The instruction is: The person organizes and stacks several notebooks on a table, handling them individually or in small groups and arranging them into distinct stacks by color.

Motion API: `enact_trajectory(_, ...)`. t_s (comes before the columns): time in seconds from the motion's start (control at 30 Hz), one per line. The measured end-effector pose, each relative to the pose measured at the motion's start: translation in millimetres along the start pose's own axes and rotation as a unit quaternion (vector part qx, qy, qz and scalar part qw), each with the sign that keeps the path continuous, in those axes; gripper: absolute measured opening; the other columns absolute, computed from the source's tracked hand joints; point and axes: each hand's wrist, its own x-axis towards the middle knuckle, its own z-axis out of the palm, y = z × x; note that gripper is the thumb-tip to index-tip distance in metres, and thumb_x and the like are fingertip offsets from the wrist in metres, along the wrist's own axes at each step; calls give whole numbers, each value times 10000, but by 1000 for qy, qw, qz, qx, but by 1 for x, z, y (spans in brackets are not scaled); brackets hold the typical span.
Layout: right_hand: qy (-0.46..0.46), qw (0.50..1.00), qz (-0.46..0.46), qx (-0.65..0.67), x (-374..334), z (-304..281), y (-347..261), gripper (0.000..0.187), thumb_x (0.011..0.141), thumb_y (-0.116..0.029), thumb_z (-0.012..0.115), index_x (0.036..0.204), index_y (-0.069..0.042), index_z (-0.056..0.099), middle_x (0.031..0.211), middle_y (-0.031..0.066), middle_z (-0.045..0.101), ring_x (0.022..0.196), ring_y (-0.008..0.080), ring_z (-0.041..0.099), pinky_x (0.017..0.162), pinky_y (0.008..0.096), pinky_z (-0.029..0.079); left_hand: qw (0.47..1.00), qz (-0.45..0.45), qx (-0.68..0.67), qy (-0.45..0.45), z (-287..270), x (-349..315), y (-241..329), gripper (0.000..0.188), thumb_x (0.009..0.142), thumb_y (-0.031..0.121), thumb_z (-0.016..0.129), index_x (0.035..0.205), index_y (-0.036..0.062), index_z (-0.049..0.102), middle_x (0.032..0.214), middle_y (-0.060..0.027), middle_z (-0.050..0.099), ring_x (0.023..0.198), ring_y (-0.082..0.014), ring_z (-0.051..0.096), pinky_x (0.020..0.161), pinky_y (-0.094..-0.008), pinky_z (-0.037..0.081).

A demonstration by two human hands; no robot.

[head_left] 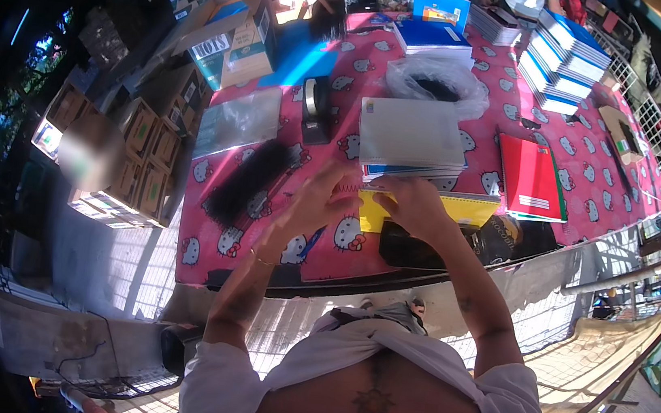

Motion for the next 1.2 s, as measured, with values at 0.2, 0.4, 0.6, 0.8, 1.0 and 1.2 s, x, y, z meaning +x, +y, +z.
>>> enact_trajectory(0.2,30,996,-66,55,3,-1,4,174,835,-164,727,990,-91,701,867,120,698,817,352,678,742,460,540,999,46,-12,2,1,9,15,226,883,105,707,1072,7,631,956,-141,644,794,-245,658,693,-345,517)
enact_trajectory(0.4,18,996,-63,62,5,-3,7,153,843,-152,715,976,-78,709,877,122,699,821,339,679,741,454,538,999,8,-27,-40,-5,13,10,163,910,149,683,992,10,662,892,-136,662,743,-289,661,663,-384,515)
enact_trajectory(0.6,1,998,-47,42,3,-4,0,146,872,-185,696,991,-105,722,869,133,706,813,355,681,745,457,545,999,5,49,22,1,7,5,174,926,187,679,953,16,672,785,-155,662,709,-328,655,654,-404,509)
enact_trajectory(0.8,-6,999,-28,14,2,-2,1,148,889,-238,681,985,-136,729,844,123,709,794,350,688,720,452,547,998,37,30,50,0,12,14,177,916,196,686,1017,53,657,897,-131,680,776,-319,674,647,-400,514)
enact_trajectory(1.0,14,999,-31,-20,0,-3,0,172,865,-228,704,1021,-168,742,810,112,713,757,335,697,681,460,552,989,116,77,57,7,14,20,190,895,233,705,995,81,649,873,-97,605,719,-312,646,658,-385,524)
enact_trajectory(1.2,-1,999,-42,-8,-6,-6,9,224,921,-240,640,1130,-211,716,830,104,716,801,331,702,730,467,547,989,117,76,47,10,11,12,182,903,231,701,986,77,648,892,-84,618,757,-305,656,665,-383,530)
